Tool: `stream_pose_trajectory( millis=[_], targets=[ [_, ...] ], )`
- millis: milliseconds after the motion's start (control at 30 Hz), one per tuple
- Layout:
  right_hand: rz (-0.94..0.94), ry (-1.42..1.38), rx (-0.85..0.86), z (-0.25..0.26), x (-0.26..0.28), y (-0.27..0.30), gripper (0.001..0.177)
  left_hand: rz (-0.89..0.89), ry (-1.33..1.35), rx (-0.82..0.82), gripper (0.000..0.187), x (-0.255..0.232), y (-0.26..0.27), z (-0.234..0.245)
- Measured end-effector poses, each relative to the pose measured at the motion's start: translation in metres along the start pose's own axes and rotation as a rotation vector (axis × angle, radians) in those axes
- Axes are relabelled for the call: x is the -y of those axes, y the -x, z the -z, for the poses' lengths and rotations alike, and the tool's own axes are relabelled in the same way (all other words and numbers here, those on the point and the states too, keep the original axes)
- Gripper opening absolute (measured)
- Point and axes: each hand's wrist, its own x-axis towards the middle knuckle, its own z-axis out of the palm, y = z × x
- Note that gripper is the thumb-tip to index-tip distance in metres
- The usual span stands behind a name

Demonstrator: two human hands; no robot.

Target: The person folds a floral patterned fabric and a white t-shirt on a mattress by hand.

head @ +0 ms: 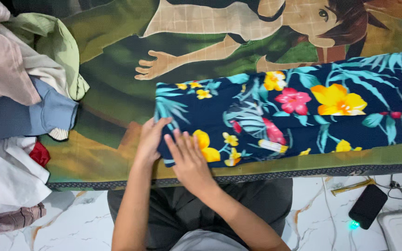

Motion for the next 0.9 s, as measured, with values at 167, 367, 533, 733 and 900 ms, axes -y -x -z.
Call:
stream_pose_trajectory(
  millis=[167, 367, 533, 733, 900],
  targets=[
    [0.086, -0.093, -0.081, -0.020, 0.042, -0.011, 0.072, -0.078, 0.026, -0.202, 0.018, -0.044, 0.043, 0.052],
    [-0.269, -0.683, -0.117, 0.054, 0.014, -0.012, 0.066, -0.265, 0.098, 0.024, 0.027, -0.083, 0.070, -0.028],
    [-0.461, -0.423, -0.660, 0.119, -0.092, 0.039, 0.072, -0.182, -0.129, 0.378, 0.104, -0.053, 0.034, -0.219],
    [-0.452, -1.677, -0.807, 0.127, -0.261, 0.180, 0.015, -1.120, -0.860, 0.585, 0.059, 0.013, 0.038, -0.273],
    [-1.073, -1.609, -0.777, 0.171, -0.273, 0.176, 0.060, -1.021, -1.518, 0.352, 0.109, 0.035, 0.035, -0.235]
  ],
)
